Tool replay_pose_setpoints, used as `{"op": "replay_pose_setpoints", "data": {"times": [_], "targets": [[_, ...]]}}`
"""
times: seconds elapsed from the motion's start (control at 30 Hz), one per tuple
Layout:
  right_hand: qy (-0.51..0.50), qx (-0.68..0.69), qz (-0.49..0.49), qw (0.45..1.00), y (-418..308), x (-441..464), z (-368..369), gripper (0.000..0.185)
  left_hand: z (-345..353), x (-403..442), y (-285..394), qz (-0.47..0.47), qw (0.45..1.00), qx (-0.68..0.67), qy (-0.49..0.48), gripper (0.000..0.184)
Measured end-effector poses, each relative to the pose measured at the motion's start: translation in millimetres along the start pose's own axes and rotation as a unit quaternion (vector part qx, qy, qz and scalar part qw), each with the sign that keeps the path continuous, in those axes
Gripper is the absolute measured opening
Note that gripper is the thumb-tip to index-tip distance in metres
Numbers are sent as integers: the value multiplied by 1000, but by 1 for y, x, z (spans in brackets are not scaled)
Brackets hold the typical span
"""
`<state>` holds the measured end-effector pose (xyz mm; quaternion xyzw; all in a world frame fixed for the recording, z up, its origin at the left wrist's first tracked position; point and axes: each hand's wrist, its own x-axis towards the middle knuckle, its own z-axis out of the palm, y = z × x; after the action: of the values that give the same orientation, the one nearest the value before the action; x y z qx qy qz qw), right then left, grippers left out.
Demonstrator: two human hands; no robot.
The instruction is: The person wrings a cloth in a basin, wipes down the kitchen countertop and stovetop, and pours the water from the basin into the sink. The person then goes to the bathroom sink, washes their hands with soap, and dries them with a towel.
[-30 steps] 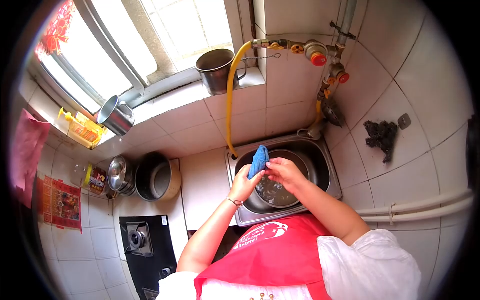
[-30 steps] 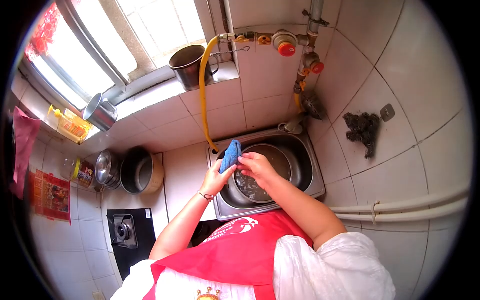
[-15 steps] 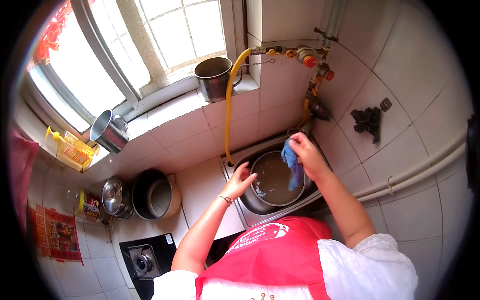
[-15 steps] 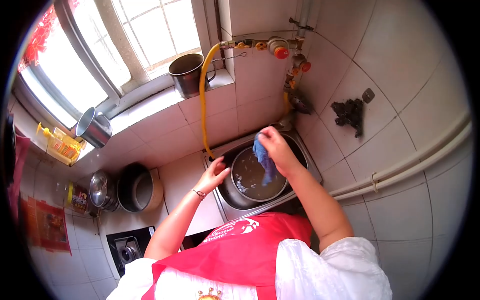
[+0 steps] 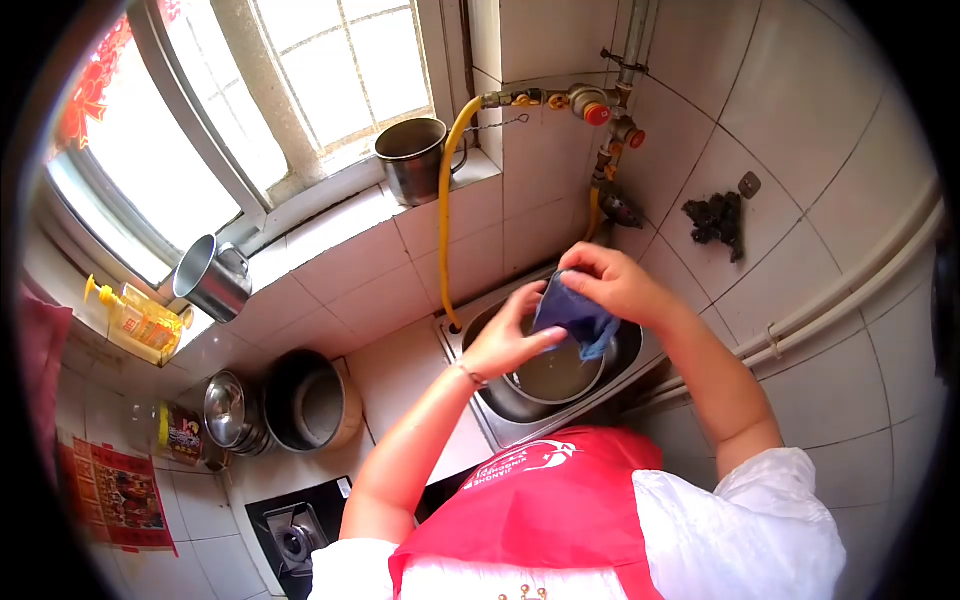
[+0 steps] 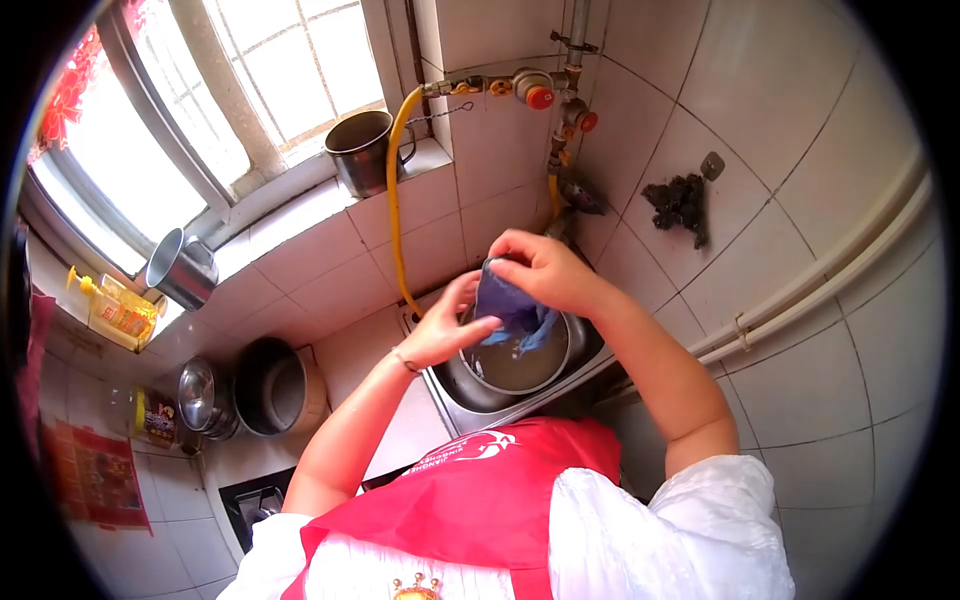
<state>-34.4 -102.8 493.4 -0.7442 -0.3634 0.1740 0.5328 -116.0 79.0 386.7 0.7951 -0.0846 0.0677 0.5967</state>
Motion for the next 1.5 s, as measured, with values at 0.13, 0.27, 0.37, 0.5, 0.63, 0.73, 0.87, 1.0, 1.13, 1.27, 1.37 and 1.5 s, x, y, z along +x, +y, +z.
{"op": "replay_pose_setpoints", "data": {"times": [0.13, 0.27, 0.37, 0.5, 0.63, 0.73, 0.87, 1.0, 1.13, 1.27, 1.37, 1.5], "targets": [[37, -69, -25, 997, -7, 2, -12, 7, 5, 20, -17, 45, 986, 162, -2, 33], [223, -243, -141, 933, -38, -16, -47, 10, -32, 24, 11, 74, 980, 178, 58, 22], [340, -315, -295, 836, -30, -35, -48, 8, -42, 10, 61, 227, 928, 247, 160, 25], [186, -406, -136, 884, 98, -30, -30, 8, -42, -12, -35, 51, 940, 337, 25, 19], [237, -255, -86, 934, 126, -15, -8, 7, -61, -27, -59, -1, 955, 254, 151, 15], [187, -196, -72, 960, 120, 4, 8, 11, -89, -48, -46, -116, 969, 118, 183, 16], [87, 32, 66, 994, 90, 24, 45, 12, -131, -90, -5, -248, 940, -126, 196, 20], [-4, 176, 103, 979, 50, 68, 79, 13, -183, -115, 17, -203, 922, -181, 276, 19], [-13, 260, 51, 964, 5, 170, 117, 25, -274, -85, 19, -145, 915, -98, 365, 31], [63, 214, -60, 973, -29, 222, 161, 61, -309, -63, 0, 9, 894, 65, 443, 50], [-34, 154, -99, 982, 16, 192, 178, 59, -275, -96, -35, 8, 905, 171, 390, 53], [-46, 93, 5, 995, 100, 66, 163, 49, -212, -211, -125, -209, 866, 368, 265, 52]]}}
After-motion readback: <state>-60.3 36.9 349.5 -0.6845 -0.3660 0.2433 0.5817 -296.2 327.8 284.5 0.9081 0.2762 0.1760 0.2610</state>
